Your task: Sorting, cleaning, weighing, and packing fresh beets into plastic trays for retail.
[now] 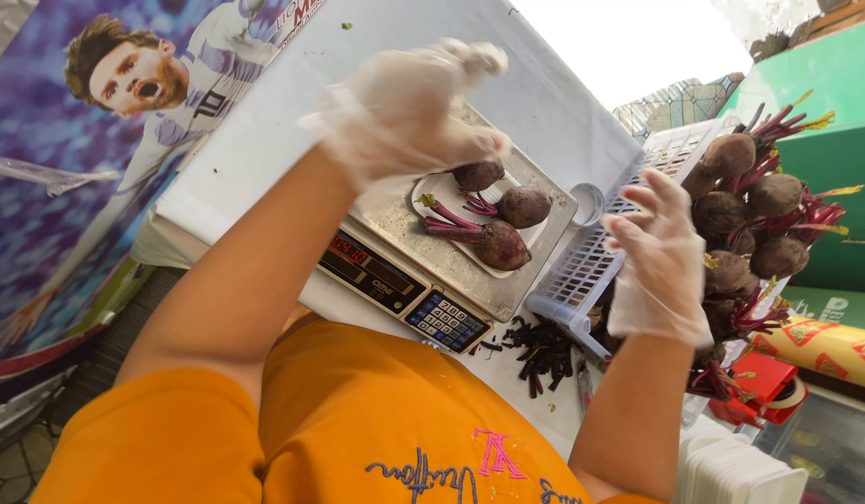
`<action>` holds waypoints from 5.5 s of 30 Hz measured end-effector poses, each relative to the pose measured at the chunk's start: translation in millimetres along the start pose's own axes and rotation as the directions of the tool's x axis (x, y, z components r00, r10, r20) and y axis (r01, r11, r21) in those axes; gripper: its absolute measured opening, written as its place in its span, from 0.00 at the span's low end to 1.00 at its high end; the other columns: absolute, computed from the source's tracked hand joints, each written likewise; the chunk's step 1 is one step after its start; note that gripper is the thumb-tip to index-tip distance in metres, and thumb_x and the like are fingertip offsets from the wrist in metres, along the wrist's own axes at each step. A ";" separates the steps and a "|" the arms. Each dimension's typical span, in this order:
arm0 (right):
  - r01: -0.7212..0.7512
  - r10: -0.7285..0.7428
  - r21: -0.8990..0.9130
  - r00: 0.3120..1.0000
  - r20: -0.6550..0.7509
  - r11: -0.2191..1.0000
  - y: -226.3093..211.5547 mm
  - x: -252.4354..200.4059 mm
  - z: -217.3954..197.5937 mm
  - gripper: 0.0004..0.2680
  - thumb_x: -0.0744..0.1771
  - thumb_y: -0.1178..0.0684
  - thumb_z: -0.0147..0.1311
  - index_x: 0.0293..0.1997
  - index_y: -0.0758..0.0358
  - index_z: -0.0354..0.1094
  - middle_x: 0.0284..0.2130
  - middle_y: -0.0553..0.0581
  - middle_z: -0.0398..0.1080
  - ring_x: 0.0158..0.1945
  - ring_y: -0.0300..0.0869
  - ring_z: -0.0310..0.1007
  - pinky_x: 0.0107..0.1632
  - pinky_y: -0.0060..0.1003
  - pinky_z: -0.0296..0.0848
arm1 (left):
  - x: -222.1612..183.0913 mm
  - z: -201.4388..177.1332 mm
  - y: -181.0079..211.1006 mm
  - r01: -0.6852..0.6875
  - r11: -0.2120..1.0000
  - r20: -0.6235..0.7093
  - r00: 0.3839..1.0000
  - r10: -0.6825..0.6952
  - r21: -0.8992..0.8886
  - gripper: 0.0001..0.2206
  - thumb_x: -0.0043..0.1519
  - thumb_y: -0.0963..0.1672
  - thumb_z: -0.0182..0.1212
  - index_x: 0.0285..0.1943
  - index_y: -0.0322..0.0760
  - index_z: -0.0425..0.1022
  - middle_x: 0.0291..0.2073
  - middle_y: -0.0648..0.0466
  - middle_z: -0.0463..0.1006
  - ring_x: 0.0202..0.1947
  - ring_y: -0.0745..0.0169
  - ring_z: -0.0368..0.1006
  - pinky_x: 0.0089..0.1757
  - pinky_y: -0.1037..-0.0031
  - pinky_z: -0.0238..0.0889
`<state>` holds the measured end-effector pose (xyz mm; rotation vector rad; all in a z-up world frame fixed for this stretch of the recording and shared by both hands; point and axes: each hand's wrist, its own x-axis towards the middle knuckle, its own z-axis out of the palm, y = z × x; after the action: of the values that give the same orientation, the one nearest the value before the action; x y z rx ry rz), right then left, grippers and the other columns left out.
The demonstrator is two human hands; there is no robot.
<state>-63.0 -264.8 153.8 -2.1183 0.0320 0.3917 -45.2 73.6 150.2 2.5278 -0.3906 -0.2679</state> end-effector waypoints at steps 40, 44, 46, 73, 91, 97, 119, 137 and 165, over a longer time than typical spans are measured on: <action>-0.453 0.465 0.387 0.883 0.069 0.803 97.8 -1.5 65.6 0.23 0.64 0.62 0.45 0.70 0.61 0.55 0.54 0.68 0.68 0.43 0.57 0.79 0.45 0.40 0.80 | -177.9 -24.8 -56.7 -0.092 0.924 -0.684 0.700 -0.205 -0.371 0.18 0.69 0.40 0.64 0.67 0.28 0.67 0.59 0.40 0.72 0.52 0.53 0.73 0.51 0.68 0.71; -0.464 0.501 0.468 0.864 0.051 0.752 95.1 3.2 70.2 0.23 0.63 0.65 0.47 0.68 0.60 0.58 0.50 0.67 0.67 0.38 0.57 0.75 0.47 0.44 0.79 | -185.9 -25.2 -54.7 -0.031 0.911 -0.654 0.706 -0.271 -0.411 0.19 0.69 0.40 0.63 0.69 0.29 0.67 0.54 0.42 0.73 0.45 0.56 0.72 0.51 0.70 0.71; -0.456 0.495 0.477 0.867 0.049 0.752 101.6 10.4 69.3 0.22 0.64 0.64 0.47 0.68 0.60 0.59 0.50 0.66 0.67 0.37 0.54 0.73 0.46 0.44 0.80 | -189.0 -21.8 -59.0 -0.054 0.907 -0.662 0.701 -0.264 -0.418 0.20 0.69 0.40 0.63 0.69 0.28 0.67 0.55 0.41 0.72 0.48 0.55 0.72 0.52 0.70 0.71; 0.604 -0.528 -0.725 0.519 0.672 -0.330 64.2 89.6 67.0 0.25 0.64 0.51 0.57 0.71 0.43 0.54 0.55 0.56 0.61 0.44 0.49 0.71 0.40 0.41 0.73 | -231.1 -31.0 -42.4 0.142 0.893 -0.613 0.680 -0.402 -0.428 0.21 0.67 0.47 0.64 0.68 0.38 0.69 0.54 0.51 0.76 0.44 0.65 0.74 0.42 0.73 0.66; -0.143 0.239 -0.205 0.765 0.597 0.968 -19.8 97.6 67.5 0.25 0.53 0.72 0.51 0.54 0.59 0.72 0.46 0.61 0.76 0.49 0.49 0.76 0.52 0.37 0.74 | -243.9 -12.0 -59.4 0.173 0.835 -0.559 0.669 -0.489 -0.523 0.21 0.68 0.45 0.62 0.69 0.36 0.67 0.54 0.50 0.73 0.43 0.65 0.69 0.43 0.73 0.64; -0.098 0.337 -0.495 0.843 0.420 0.863 -26.3 102.7 76.1 0.23 0.56 0.64 0.52 0.55 0.49 0.73 0.41 0.54 0.75 0.46 0.44 0.70 0.48 0.34 0.68 | -200.2 -25.9 -20.6 0.346 0.820 -0.293 0.811 -0.506 -0.457 0.22 0.65 0.51 0.58 0.67 0.45 0.68 0.52 0.55 0.78 0.43 0.62 0.76 0.39 0.71 0.71; -0.044 0.056 0.288 0.998 -0.032 0.956 -18.6 -5.2 32.0 0.13 0.67 0.68 0.50 0.58 0.65 0.68 0.50 0.55 0.72 0.44 0.35 0.71 0.43 0.24 0.74 | -49.0 7.5 -6.6 0.050 0.997 -0.437 0.897 -0.069 -0.054 0.19 0.66 0.51 0.57 0.66 0.49 0.70 0.55 0.54 0.80 0.44 0.55 0.78 0.38 0.66 0.69; 0.409 -0.399 -0.507 0.907 0.134 0.759 29.8 -37.6 81.1 0.23 0.62 0.56 0.68 0.64 0.61 0.64 0.58 0.63 0.69 0.63 0.52 0.68 0.72 0.40 0.59 | -179.3 -4.5 -79.1 -0.021 0.903 -0.711 0.625 -0.323 -0.428 0.12 0.70 0.39 0.61 0.62 0.30 0.72 0.55 0.46 0.74 0.54 0.59 0.73 0.55 0.71 0.70; 0.386 -0.273 -0.530 0.920 0.281 0.755 55.4 29.4 78.2 0.12 0.68 0.38 0.53 0.47 0.48 0.80 0.43 0.50 0.81 0.53 0.41 0.74 0.70 0.45 0.50 | -201.5 5.8 -83.6 0.051 0.882 -0.676 0.622 -0.395 -0.469 0.11 0.73 0.36 0.60 0.64 0.27 0.70 0.55 0.44 0.77 0.55 0.55 0.73 0.60 0.67 0.67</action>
<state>-65.5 -227.1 61.1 -2.6069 -0.6492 0.4192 -217.4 204.2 120.1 2.0129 0.3151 0.5792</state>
